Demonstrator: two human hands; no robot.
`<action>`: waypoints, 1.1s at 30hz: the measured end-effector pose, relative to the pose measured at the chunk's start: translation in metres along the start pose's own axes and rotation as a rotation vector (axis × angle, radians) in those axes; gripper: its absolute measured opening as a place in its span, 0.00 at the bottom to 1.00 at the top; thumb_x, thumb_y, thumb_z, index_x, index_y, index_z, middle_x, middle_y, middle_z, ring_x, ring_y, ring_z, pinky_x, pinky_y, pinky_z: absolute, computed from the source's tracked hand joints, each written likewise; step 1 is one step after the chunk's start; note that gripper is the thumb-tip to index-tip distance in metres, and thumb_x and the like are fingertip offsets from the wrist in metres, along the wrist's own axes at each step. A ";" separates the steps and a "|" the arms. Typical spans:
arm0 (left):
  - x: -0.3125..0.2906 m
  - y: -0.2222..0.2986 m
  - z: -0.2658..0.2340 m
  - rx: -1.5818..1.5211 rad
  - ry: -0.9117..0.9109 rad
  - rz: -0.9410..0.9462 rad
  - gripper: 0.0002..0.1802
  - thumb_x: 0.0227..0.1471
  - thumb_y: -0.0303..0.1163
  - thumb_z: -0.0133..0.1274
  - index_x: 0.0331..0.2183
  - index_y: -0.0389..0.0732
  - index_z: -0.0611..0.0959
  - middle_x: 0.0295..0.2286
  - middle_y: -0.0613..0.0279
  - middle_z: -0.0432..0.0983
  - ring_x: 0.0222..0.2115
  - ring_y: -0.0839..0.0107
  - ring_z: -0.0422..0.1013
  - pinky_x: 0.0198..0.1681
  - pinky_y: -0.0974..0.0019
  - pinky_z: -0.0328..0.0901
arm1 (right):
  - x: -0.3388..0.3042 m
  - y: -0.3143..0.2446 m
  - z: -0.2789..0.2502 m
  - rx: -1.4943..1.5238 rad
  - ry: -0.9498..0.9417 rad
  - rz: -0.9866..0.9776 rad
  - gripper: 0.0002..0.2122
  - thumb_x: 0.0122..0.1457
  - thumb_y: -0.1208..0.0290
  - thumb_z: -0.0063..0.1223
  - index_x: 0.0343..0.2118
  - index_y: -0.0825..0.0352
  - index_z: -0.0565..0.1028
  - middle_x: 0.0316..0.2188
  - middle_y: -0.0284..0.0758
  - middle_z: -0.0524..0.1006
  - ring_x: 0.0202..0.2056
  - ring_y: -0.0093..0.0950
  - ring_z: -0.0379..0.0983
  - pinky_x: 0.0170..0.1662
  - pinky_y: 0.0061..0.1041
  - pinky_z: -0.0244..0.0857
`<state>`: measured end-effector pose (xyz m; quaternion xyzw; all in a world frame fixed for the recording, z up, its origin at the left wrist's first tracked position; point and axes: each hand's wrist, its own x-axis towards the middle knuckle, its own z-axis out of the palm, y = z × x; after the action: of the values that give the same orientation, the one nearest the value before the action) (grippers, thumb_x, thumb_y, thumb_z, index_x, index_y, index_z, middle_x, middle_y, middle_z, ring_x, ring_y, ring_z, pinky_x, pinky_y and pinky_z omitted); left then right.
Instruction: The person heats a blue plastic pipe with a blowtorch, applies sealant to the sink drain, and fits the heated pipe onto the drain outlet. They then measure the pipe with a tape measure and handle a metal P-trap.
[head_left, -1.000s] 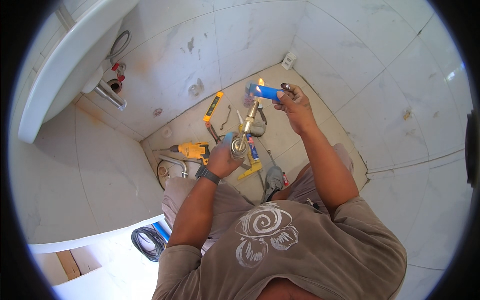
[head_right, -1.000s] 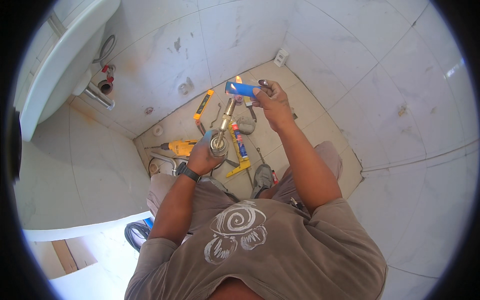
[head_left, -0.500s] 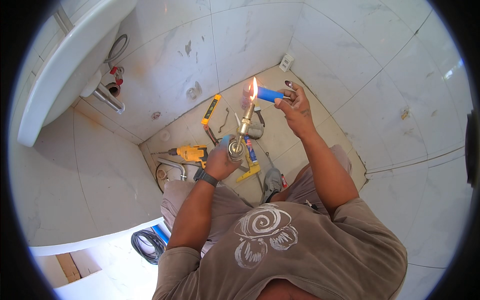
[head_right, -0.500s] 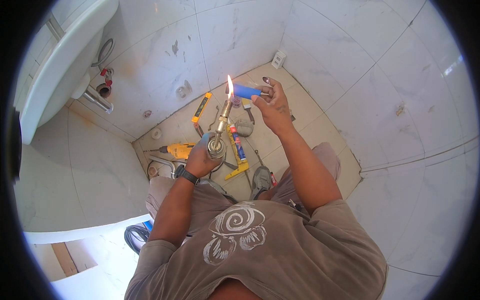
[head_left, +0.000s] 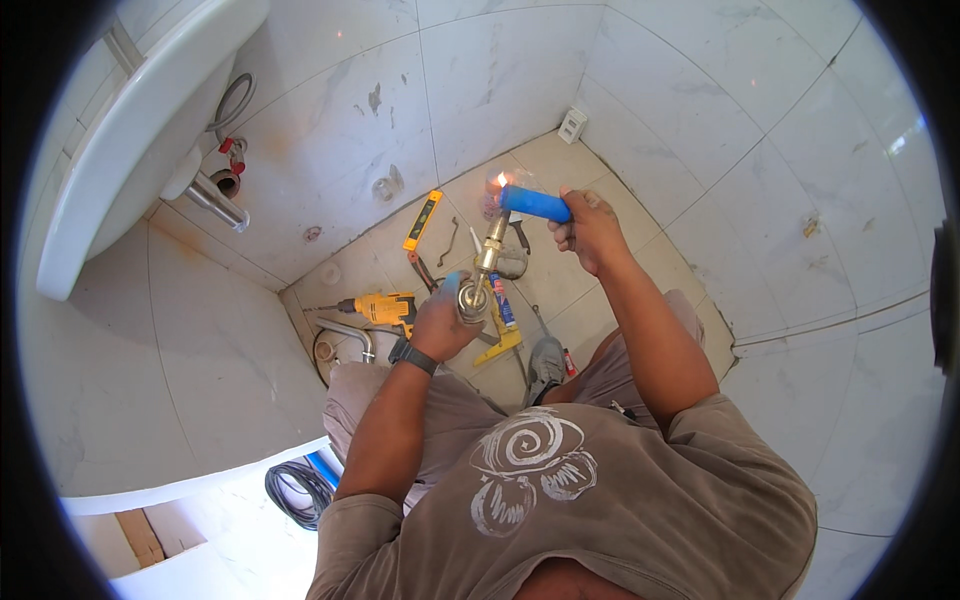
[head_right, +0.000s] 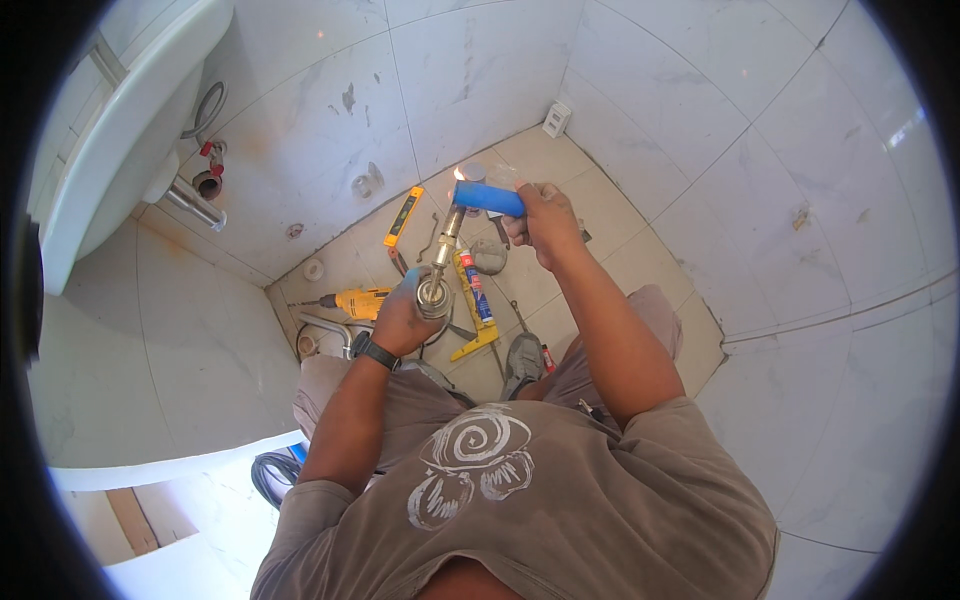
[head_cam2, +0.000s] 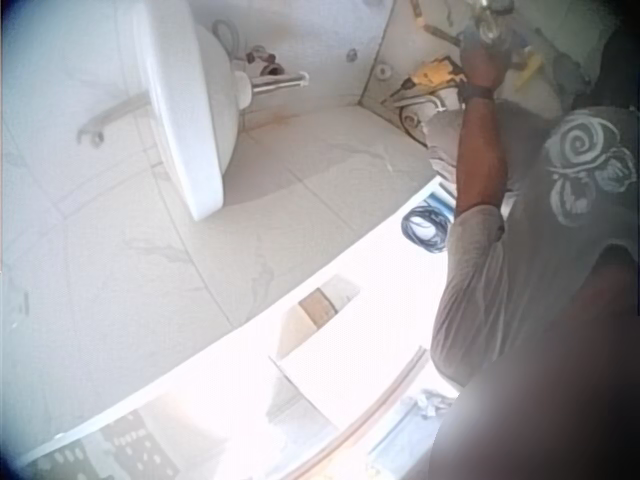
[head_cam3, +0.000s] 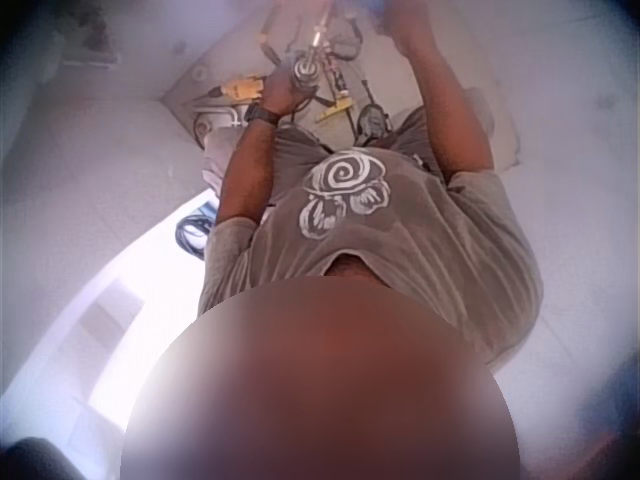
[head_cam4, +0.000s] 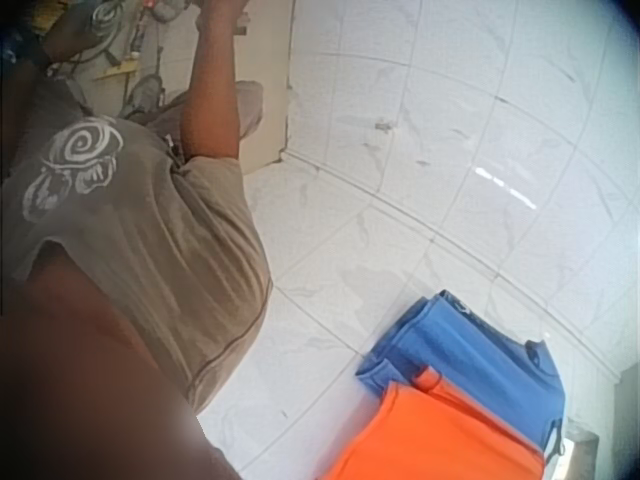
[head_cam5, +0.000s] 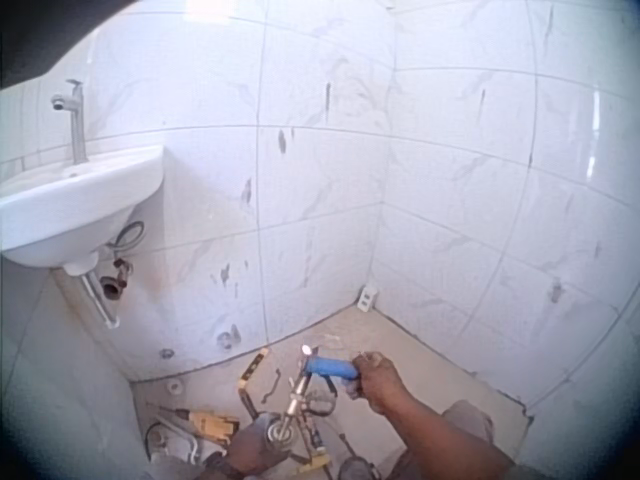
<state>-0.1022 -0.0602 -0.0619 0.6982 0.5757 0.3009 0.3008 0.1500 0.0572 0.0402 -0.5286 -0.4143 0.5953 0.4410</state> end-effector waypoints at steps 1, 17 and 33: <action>0.000 0.000 0.000 -0.006 -0.002 -0.011 0.44 0.40 0.35 0.70 0.59 0.43 0.69 0.44 0.44 0.79 0.46 0.43 0.75 0.49 0.48 0.70 | 0.001 0.000 -0.001 -0.001 -0.002 0.032 0.13 0.70 0.58 0.50 0.39 0.64 0.69 0.24 0.34 0.76 0.20 0.21 0.72 0.23 0.21 0.66; -0.004 0.000 -0.002 0.000 0.003 0.000 0.44 0.40 0.35 0.70 0.58 0.43 0.69 0.44 0.42 0.78 0.46 0.42 0.75 0.48 0.48 0.71 | 0.006 0.012 -0.004 -0.044 -0.068 -0.297 0.25 0.63 0.70 0.62 0.58 0.73 0.65 0.45 0.42 0.77 0.44 0.29 0.78 0.48 0.28 0.74; -0.002 -0.004 0.000 -0.016 -0.003 -0.016 0.45 0.40 0.36 0.71 0.59 0.41 0.69 0.47 0.43 0.78 0.49 0.43 0.74 0.51 0.49 0.70 | -0.010 0.013 -0.003 0.049 -0.078 -0.284 0.19 0.64 0.71 0.59 0.53 0.73 0.67 0.43 0.43 0.77 0.41 0.31 0.80 0.45 0.29 0.78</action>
<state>-0.1051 -0.0620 -0.0648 0.6918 0.5784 0.3017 0.3096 0.1527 0.0442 0.0296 -0.4301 -0.4871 0.5571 0.5172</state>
